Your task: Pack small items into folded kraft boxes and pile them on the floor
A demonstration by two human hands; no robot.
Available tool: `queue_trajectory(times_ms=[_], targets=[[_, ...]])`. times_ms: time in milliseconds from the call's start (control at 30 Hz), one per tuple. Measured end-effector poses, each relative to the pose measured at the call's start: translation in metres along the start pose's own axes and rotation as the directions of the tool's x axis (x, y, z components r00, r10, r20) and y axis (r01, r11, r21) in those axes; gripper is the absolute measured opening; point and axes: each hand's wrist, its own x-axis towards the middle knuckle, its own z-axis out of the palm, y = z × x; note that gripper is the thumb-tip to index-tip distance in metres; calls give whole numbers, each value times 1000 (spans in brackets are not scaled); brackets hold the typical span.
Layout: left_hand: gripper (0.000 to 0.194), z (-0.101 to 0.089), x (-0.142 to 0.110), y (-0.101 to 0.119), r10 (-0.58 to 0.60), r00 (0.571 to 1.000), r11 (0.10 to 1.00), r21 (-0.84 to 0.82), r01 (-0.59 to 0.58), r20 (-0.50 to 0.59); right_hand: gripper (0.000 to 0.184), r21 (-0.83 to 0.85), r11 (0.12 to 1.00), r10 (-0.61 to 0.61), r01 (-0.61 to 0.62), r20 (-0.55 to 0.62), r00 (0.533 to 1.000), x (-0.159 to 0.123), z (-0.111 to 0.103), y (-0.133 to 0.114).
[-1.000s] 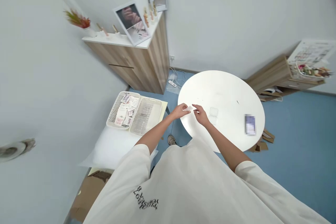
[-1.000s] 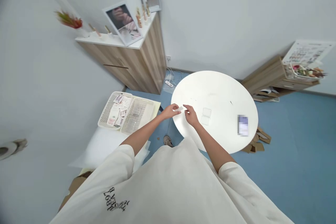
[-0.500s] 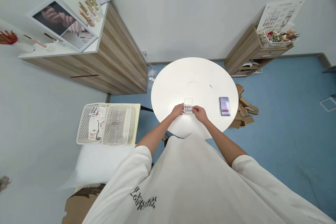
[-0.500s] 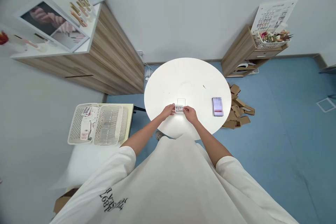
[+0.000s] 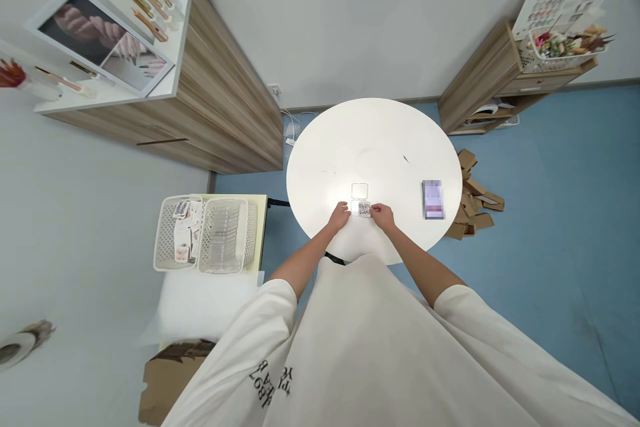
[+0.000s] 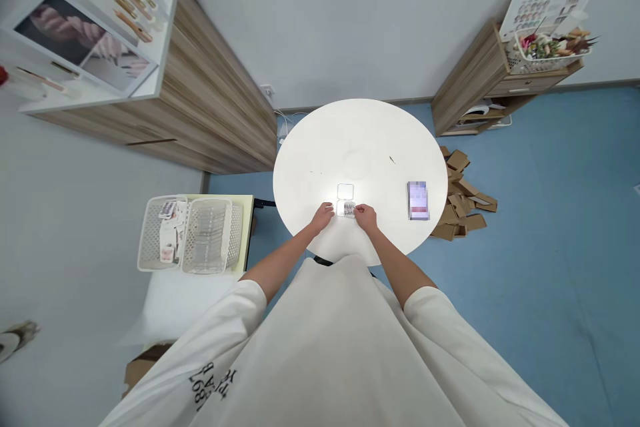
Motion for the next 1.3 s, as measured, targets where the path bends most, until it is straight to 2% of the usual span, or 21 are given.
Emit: queue_trajectory(times_ms=[200,367,567,733,900,1100,1300], targets=[[58,3,11,-6,-28,998,1000,11,27,59,26,-74,997,-22,22,-7,1000,1,11,-9],[59,-2,14,-6,-27,995,999,26,24,96,31,-116,991,-60,62,19,998,-2,11,-9],[50,-11,18,-3,-9,996,998,63,3,94,32,-108,993,-37,37,9,999,2,4,-4],[50,-16,34,15,21,999,998,60,-23,48,34,-60,998,-34,32,-26,999,20,-2,-14],[54,-12,55,30,44,999,999,15,-44,-11,39,13,1000,-20,21,-38,999,42,-1,-24],[61,-3,71,29,54,999,996,-69,-54,-4,44,114,993,-20,21,-9,1000,52,8,-25],[66,-1,73,29,59,998,998,-8,-59,27,47,180,983,-30,27,15,999,53,13,-26]])
